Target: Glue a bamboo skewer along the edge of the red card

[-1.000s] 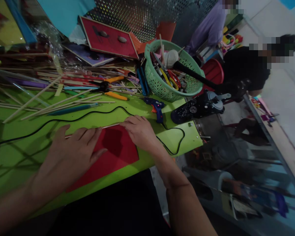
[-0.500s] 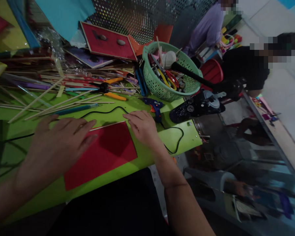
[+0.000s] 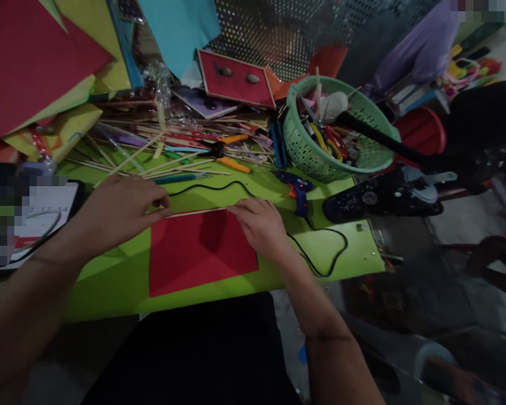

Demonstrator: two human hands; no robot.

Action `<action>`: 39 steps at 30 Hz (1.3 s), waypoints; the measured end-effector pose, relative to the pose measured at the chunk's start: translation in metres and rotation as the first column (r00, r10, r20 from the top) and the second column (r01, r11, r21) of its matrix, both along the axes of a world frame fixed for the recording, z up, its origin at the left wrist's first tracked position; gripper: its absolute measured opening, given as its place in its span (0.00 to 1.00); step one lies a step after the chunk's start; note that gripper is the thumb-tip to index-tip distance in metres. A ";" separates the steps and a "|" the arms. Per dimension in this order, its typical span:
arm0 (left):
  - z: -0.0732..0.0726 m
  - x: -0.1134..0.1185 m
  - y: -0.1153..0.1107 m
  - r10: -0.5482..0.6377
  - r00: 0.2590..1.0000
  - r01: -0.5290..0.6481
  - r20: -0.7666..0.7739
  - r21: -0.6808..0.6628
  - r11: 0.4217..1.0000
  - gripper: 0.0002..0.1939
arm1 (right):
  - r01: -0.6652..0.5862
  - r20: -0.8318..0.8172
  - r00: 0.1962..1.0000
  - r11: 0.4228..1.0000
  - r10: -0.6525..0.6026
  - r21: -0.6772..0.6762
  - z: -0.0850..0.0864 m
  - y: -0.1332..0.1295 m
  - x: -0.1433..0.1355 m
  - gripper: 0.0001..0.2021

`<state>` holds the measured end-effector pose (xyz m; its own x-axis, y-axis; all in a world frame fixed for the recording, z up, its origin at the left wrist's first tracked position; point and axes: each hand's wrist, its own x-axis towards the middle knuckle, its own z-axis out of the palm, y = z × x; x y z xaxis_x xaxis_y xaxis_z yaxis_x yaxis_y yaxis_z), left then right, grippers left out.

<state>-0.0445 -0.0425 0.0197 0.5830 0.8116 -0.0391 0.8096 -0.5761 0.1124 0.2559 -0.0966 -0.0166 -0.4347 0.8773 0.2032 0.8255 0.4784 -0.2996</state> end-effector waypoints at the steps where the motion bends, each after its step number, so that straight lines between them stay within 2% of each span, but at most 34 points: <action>1: -0.002 0.000 0.000 -0.001 1.000 0.001 0.006 -0.006 1.000 0.08 | -0.007 0.006 1.000 1.000 0.007 -0.003 0.000 0.000 -0.002 0.18; 8: -0.006 0.006 -0.003 -0.001 1.000 0.001 -0.023 -0.009 1.000 0.07 | -0.054 0.022 0.998 0.998 0.054 -0.011 -0.003 -0.001 -0.007 0.19; 22: -0.013 0.007 -0.004 -0.011 0.998 0.013 -0.061 0.041 0.999 0.06 | -0.040 0.052 0.998 0.999 0.042 -0.035 -0.005 0.000 -0.008 0.18; 29: -0.011 0.007 -0.002 -0.008 0.996 0.011 -0.090 0.032 0.999 0.07 | 0.123 -0.107 0.988 0.984 -0.110 0.127 0.002 0.000 0.003 0.18; 35: -0.006 0.009 -0.010 0.041 0.997 -0.038 -0.065 0.038 0.999 0.08 | 0.125 -0.174 0.981 0.964 -0.085 0.234 0.004 0.000 0.007 0.16; 39: -0.006 0.010 -0.015 0.083 0.995 -0.080 -0.047 0.066 0.995 0.09 | 0.118 -0.207 0.976 0.959 -0.064 0.259 0.005 -0.001 0.008 0.16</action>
